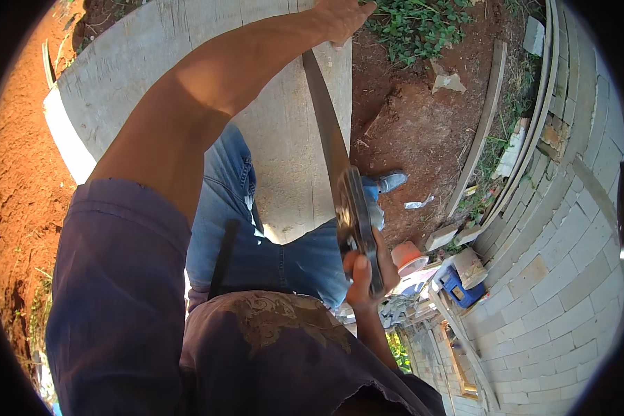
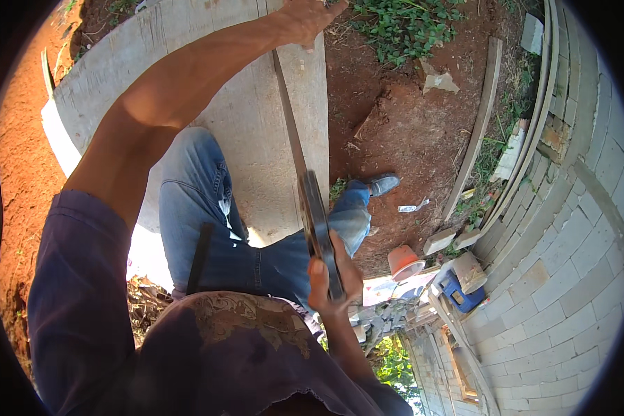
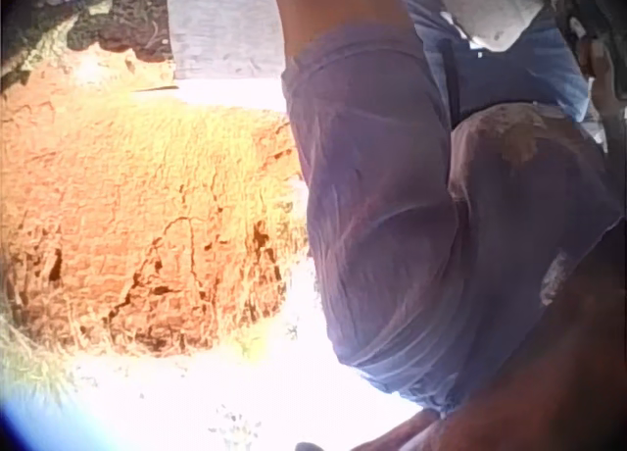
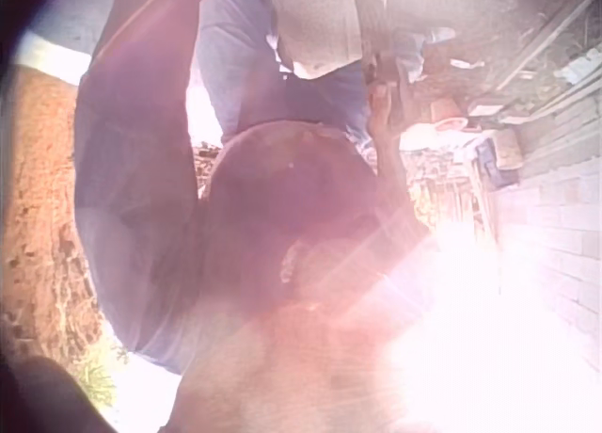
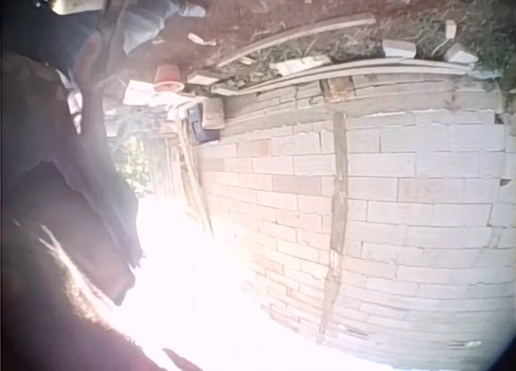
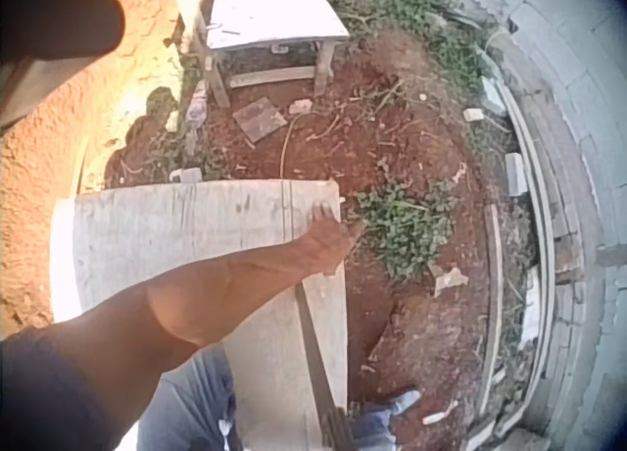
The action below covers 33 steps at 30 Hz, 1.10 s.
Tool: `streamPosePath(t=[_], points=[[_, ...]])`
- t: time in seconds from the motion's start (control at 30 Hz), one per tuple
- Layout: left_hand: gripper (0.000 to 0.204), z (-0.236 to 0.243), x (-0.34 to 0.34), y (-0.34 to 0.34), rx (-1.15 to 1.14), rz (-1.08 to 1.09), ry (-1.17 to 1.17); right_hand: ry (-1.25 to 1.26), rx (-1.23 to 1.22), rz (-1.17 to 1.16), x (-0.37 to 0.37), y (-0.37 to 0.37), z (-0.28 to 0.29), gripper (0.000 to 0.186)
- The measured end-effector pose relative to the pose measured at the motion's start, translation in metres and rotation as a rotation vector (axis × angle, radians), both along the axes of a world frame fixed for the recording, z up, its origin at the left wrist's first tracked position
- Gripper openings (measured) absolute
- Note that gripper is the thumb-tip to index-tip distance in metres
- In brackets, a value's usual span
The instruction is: The recorder uses a hand saw to cut a curved shape out of a piece of plywood in an outdoor renovation setting.
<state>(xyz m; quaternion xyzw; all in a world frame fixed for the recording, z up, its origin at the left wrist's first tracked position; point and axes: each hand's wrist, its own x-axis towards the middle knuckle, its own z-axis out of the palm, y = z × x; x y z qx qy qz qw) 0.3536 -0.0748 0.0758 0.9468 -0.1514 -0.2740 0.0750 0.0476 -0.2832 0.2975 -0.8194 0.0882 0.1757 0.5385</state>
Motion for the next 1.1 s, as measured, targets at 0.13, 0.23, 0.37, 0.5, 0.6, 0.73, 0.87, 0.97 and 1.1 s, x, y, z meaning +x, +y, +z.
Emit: streamPosePath(t=[0.13,0.23,0.37,0.5,0.6,0.73,0.87,0.97,1.1], points=[[0.101,-0.008,0.011,-0.022,-0.069,-0.046,-0.053,-0.162,0.059,-0.014,0.114,0.079,-0.150,0.036],[0.091,-0.004,-0.005,-0.015,-0.045,-0.067,0.067,-0.002,0.025,-0.029,0.075,0.054,-0.106,0.038],[0.080,-0.020,-0.012,0.014,0.005,0.145,-0.022,-0.039,-0.115,0.082,-0.040,-0.024,0.032,0.046],[0.076,-0.011,0.014,-0.007,-0.102,0.085,-0.126,-0.178,-0.128,0.114,-0.016,-0.011,-0.007,0.044],[0.088,-0.027,0.013,-0.018,0.049,-0.040,-0.050,-0.092,0.029,-0.002,0.082,0.072,-0.128,0.040],[0.117,-0.005,0.012,-0.008,0.018,-0.025,0.021,-0.044,-0.016,-0.027,0.037,0.025,-0.090,0.043],[0.121,-0.010,0.002,0.010,-0.008,-0.017,-0.038,-0.004,-0.160,0.125,-0.059,-0.040,0.041,0.055],[0.123,-0.006,0.007,0.006,-0.003,-0.020,-0.071,-0.045,-0.148,0.095,-0.043,-0.026,0.025,0.053],[0.122,-0.016,0.005,-0.019,-0.038,-0.025,-0.113,-0.203,0.101,-0.003,0.100,0.070,-0.152,0.036]])
